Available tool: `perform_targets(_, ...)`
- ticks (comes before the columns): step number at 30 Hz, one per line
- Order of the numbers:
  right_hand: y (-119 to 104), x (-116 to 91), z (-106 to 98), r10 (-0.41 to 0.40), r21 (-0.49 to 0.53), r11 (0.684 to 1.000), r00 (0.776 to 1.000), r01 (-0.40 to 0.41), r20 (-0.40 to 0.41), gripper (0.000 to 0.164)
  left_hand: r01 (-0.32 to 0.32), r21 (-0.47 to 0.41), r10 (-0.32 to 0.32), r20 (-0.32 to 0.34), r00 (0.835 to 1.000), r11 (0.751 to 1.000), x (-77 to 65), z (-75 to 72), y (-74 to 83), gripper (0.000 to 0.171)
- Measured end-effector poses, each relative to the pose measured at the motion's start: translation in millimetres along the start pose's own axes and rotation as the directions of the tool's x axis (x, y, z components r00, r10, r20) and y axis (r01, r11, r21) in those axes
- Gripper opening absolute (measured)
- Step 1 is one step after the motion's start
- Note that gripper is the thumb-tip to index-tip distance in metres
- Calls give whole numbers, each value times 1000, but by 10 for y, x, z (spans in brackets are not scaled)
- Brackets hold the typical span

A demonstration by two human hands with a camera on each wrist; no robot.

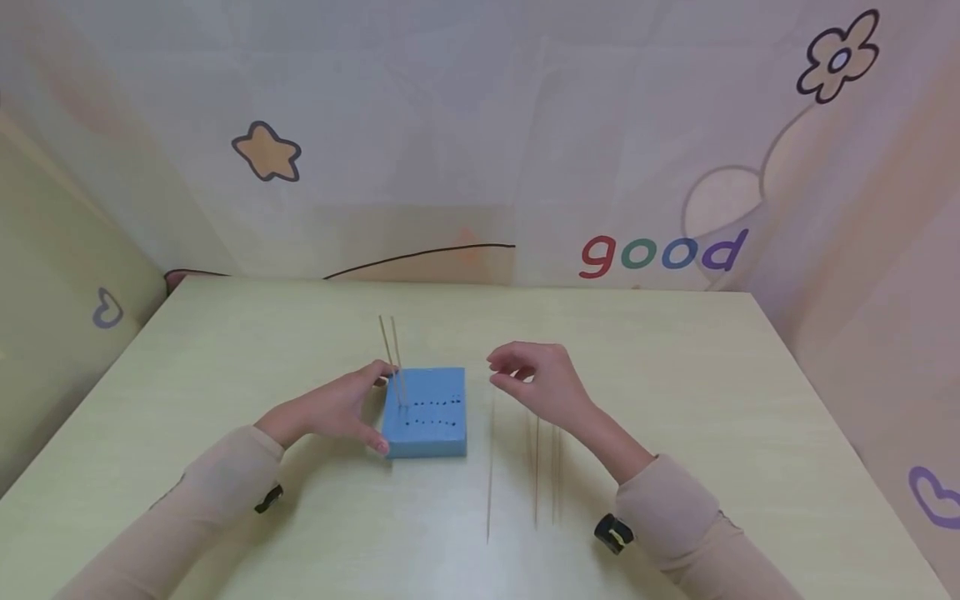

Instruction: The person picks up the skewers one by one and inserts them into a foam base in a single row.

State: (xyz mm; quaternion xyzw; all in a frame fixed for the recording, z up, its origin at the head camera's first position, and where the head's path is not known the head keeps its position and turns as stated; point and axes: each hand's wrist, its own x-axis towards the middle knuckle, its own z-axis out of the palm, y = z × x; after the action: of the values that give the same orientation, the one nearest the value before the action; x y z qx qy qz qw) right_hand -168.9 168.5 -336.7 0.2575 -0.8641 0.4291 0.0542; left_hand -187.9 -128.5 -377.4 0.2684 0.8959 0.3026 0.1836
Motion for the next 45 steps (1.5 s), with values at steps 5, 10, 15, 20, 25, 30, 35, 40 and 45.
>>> perform_targets(5, 135, -71, -59, 33, -60, 998, 999, -32, 14, 16, 6, -4, -6, 4, 1000, 1000, -8, -3, 0, 107)
perform_targets(10, 274, -146, -126, 74, -101, 992, 997, -71, 22, 16, 11, 20, -11, 6, 1000, 1000, -16, -10, 2, 108)
perform_targets(15, 392, -190, -206, 127, -123, 985, 991, -122, 36, 18, 3, 28, -3, 4, 1000, 1000, -14, -18, -3, 108)
perform_targets(20, 502, -206, -300, 201, -148, 970, 978, -192, 49, 20, 3, 25, -4, 3, 1000, 1000, -16, -31, 7, 108)
perform_targets(25, 634, -232, -397, 228, -183, 960, 971, -212, 73, 24, 14, 26, -14, 2, 1000, 1000, -15, -33, 13, 109)
perform_targets(30, 760, -256, -446, 276, -230, 944, 950, -238, 147, 39, 27, 25, -27, 0, 1000, 999, -10, -27, 5, 109)
perform_targets(35, 865, -270, -442, 309, -264, 932, 923, -247, 230, 59, 24, 14, -24, 3, 1000, 1000, -6, -19, -9, 109)
perform_targets(40, 925, -271, -418, 302, -292, 929, 921, -227, 245, 71, 19, 16, -19, 3, 1000, 1000, 2, -14, -6, 108)
perform_targets(45, 1011, -312, -366, 321, -323, 918, 910, -230, 264, 82, 9, 25, -10, 5, 1000, 1000, 11, -13, 2, 108)
